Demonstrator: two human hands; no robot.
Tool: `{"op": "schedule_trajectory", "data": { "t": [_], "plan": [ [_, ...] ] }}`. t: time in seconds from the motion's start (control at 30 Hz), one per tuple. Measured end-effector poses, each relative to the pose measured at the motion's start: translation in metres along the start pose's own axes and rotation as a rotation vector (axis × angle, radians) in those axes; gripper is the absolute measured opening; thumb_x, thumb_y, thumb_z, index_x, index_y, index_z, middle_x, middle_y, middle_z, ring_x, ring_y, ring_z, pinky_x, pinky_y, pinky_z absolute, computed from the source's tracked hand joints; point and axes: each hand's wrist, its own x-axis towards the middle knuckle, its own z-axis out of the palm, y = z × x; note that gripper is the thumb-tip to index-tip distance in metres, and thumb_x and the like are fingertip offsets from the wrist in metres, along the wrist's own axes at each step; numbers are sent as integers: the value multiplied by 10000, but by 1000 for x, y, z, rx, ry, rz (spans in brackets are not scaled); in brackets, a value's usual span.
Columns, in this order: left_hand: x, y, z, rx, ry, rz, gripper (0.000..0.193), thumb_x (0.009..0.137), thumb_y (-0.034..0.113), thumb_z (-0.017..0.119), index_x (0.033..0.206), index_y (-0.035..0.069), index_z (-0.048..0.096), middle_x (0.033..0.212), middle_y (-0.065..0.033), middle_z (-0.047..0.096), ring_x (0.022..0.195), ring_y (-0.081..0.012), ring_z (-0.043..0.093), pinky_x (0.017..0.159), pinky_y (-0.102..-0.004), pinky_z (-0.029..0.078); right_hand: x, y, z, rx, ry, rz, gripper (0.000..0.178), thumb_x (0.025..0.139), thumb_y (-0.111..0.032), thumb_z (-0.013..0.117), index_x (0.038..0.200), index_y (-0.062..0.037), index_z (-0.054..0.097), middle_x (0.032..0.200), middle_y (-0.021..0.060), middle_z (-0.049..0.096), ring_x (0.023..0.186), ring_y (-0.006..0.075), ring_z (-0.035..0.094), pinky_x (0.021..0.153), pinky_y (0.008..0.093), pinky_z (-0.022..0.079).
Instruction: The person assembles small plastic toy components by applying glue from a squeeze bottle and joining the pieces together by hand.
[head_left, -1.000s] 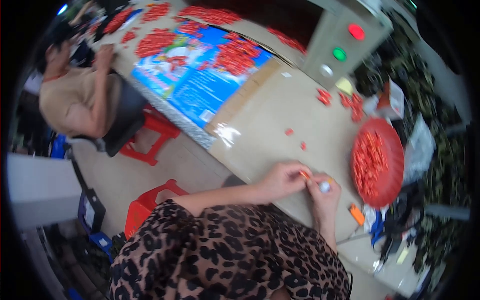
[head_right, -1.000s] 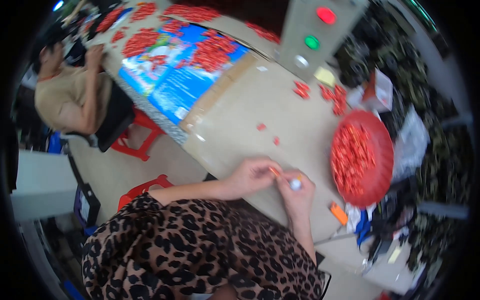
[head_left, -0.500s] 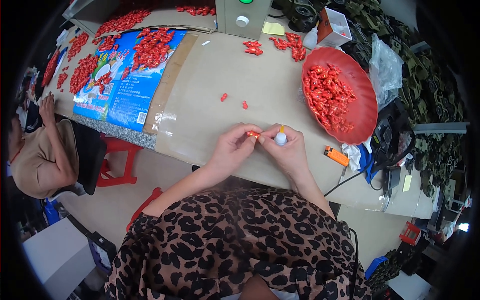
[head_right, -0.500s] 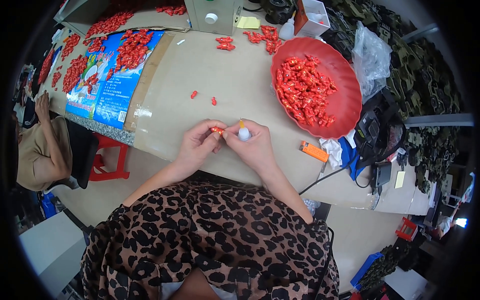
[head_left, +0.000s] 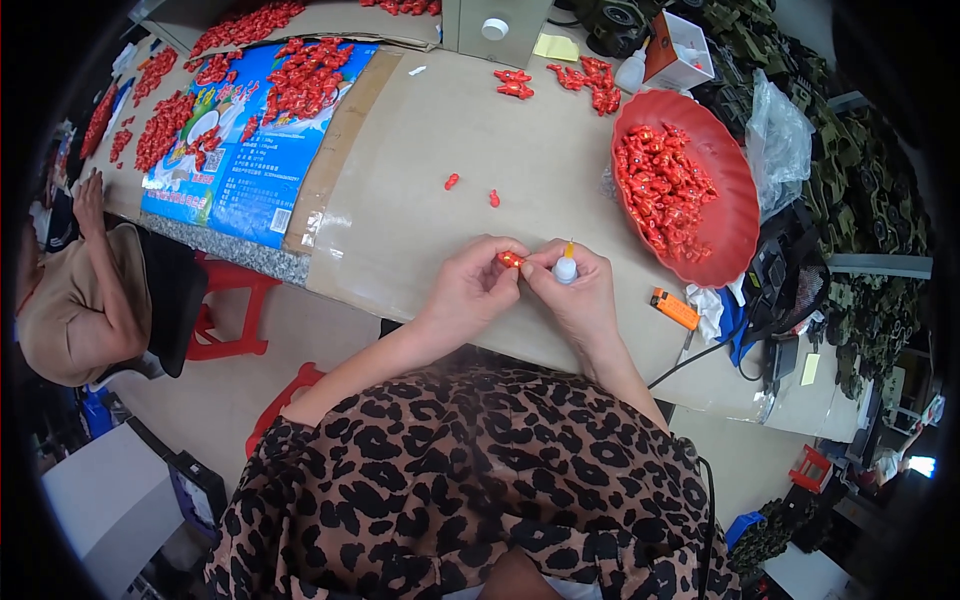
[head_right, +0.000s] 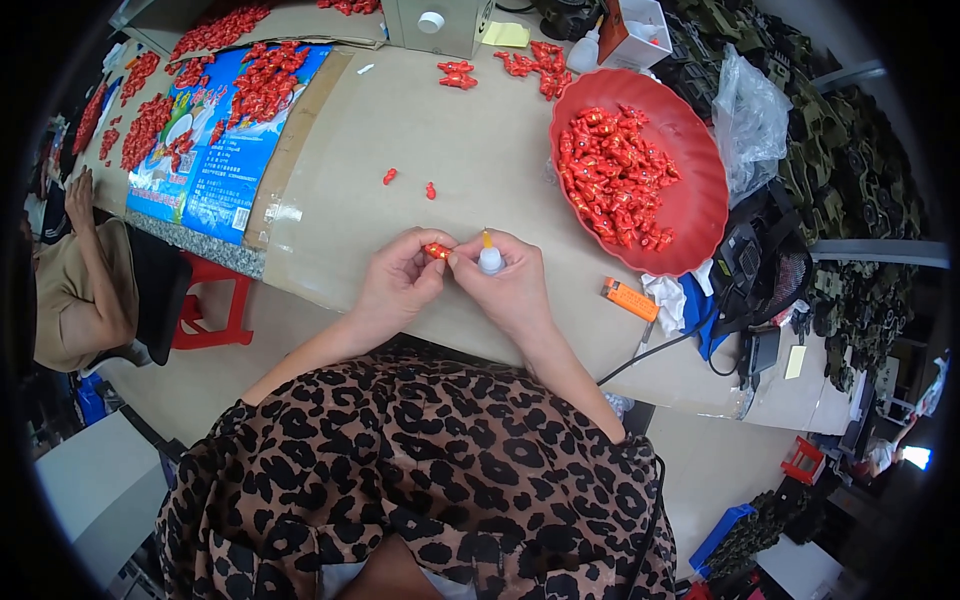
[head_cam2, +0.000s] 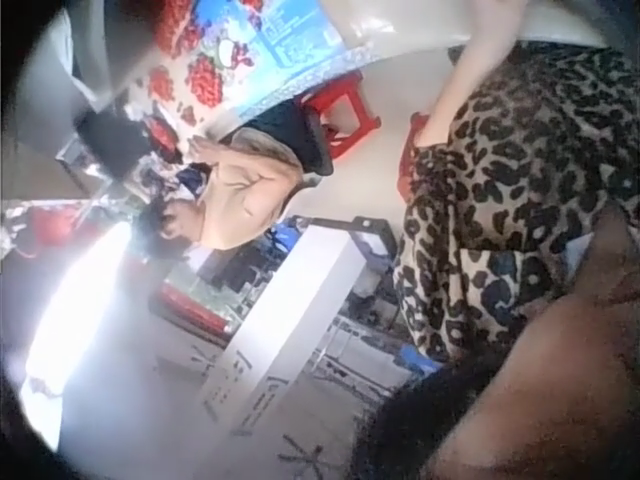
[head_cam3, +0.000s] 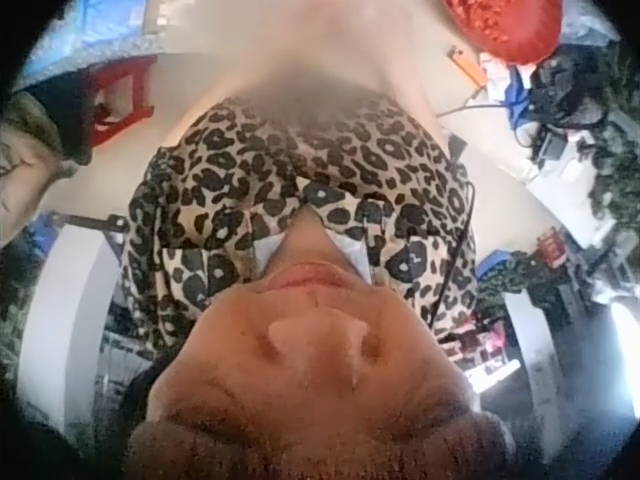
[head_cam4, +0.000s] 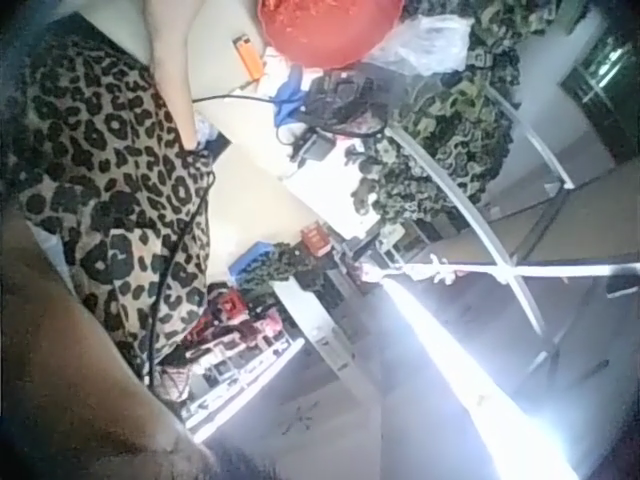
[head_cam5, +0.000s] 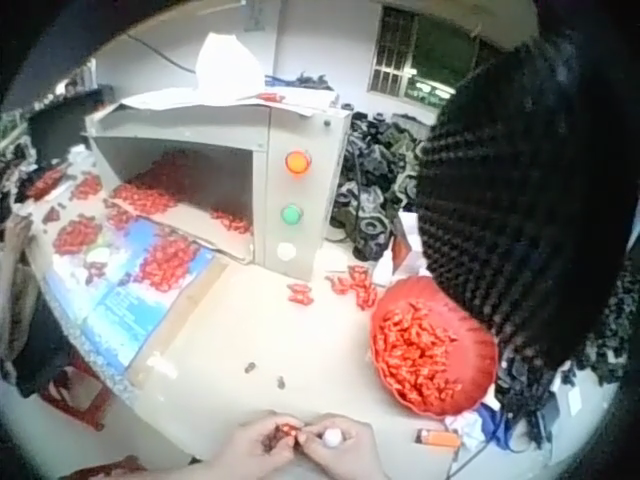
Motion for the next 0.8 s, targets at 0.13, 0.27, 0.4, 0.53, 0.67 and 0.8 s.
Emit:
{"op": "schedule_trajectory", "data": {
  "t": [0.13, 0.27, 0.4, 0.53, 0.67, 0.8],
  "plan": [
    [-1, -3, 1, 20, 13, 22, 187, 796, -41, 452, 968, 14, 498, 836, 19, 465, 711, -16, 436, 608, -149, 365, -1, 2, 0, 9, 3, 17, 47, 719, -43, 608, 697, -7, 585, 640, -26, 550, 580, 10, 456, 505, 156, 357],
    [2, -3, 2, 12, 2, 24, 199, 798, -45, 449, 983, 13, 494, 838, 17, 473, 712, -16, 436, 613, -148, 367, 2, 2, -3, -3, 0, 18, 57, 722, -52, 609, 705, -4, 584, 636, -27, 548, 577, 10, 456, 502, 153, 356],
    [4, 2, 2, -74, -6, -47, 241, 807, -34, 445, 1043, 5, 478, 833, 15, 502, 661, -1, 422, 562, -131, 351, 4, 0, -1, 44, 52, 90, 64, 723, -55, 606, 719, 3, 580, 615, -16, 541, 540, 19, 455, 474, 159, 352],
    [6, 3, -2, -84, -21, -98, 262, 814, -19, 444, 1074, -4, 469, 825, 14, 518, 611, 11, 404, 513, -120, 329, 6, -2, -3, 39, 38, 124, 65, 728, -57, 601, 746, -2, 574, 684, 41, 585, 556, 56, 506, 503, 169, 411],
    [6, 2, -1, -70, -6, -95, 256, 811, -19, 449, 1065, -5, 475, 823, 14, 518, 615, 12, 406, 519, -120, 333, 6, -3, -4, 63, 13, 128, 65, 722, -49, 607, 742, 1, 571, 672, 40, 579, 552, 56, 502, 497, 169, 408],
    [6, 0, -1, -32, -7, -84, 250, 805, -29, 452, 1053, -5, 482, 824, 16, 516, 631, 12, 417, 535, -120, 342, 7, -3, -3, 68, 36, 132, 58, 703, -34, 612, 721, 10, 579, 631, -3, 552, 545, 31, 472, 483, 167, 367]
  ]
}}
